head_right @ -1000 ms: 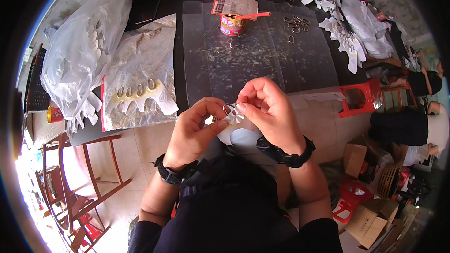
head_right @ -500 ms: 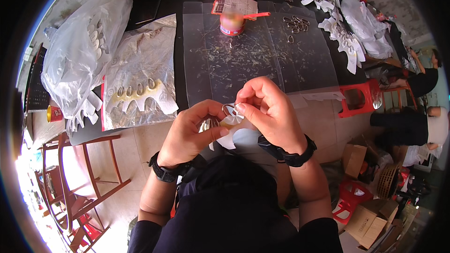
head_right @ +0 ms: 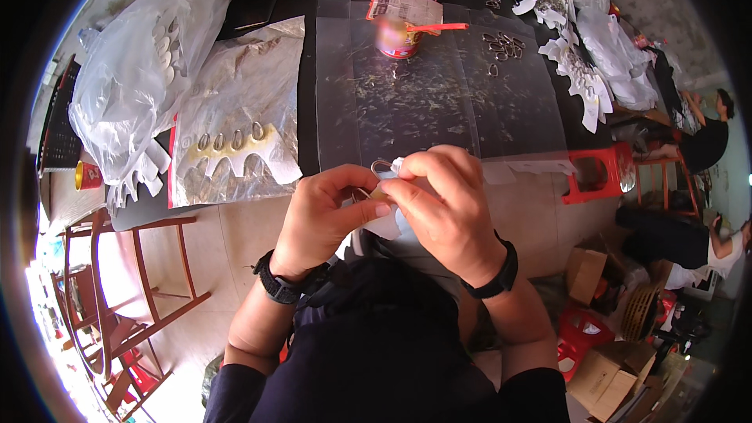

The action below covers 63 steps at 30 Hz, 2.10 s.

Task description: Manually inserting and securing metal rings into pre-punched holes on a white shoe component.

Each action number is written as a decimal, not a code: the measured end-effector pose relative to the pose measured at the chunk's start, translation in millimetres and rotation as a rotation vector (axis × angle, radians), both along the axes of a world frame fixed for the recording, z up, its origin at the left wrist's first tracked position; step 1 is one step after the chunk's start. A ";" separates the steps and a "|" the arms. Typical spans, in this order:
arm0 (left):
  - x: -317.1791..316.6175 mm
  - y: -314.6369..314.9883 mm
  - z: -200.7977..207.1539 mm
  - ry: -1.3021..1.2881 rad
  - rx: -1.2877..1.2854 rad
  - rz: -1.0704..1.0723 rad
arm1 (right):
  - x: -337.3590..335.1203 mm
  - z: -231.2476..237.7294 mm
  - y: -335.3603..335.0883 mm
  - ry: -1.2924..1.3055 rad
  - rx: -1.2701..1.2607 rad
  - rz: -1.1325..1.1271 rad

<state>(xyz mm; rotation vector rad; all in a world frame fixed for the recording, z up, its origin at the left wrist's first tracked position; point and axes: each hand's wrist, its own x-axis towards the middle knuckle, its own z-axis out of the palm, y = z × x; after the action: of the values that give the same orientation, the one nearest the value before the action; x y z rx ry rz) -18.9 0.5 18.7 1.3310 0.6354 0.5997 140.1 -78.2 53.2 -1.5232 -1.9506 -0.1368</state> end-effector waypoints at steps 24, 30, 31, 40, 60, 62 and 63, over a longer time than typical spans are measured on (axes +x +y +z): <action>13.7 -5.4 -7.2 -0.082 -0.382 0.145 | -20.8 -17.8 1.5 0.226 0.043 -0.083; 12.4 -8.0 6.2 0.069 -0.329 0.110 | -27.5 -23.9 -4.7 0.376 0.067 -0.127; 13.0 -10.6 6.3 0.097 -0.302 0.119 | -26.3 -24.0 -6.0 0.396 0.042 -0.130; 18.8 -35.4 -13.3 -0.239 -0.100 0.223 | -14.2 -21.8 -10.0 0.765 -0.154 -0.136; 15.0 -24.1 -1.9 -0.191 -0.727 0.132 | -16.6 -27.2 -14.6 0.331 -0.001 -0.037; 15.9 -23.8 -2.5 -0.189 -0.730 0.140 | -15.1 -27.7 -14.2 0.303 -0.006 -0.032; 15.6 -23.2 -2.9 -0.185 -0.732 0.129 | -14.0 -28.8 -14.9 0.301 -0.014 -0.036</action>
<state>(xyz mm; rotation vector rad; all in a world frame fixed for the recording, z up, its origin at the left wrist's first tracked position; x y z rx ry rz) -3.3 -22.7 15.9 0.5482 0.7011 0.5141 126.1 -93.0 24.4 -1.4931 -1.6899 0.0874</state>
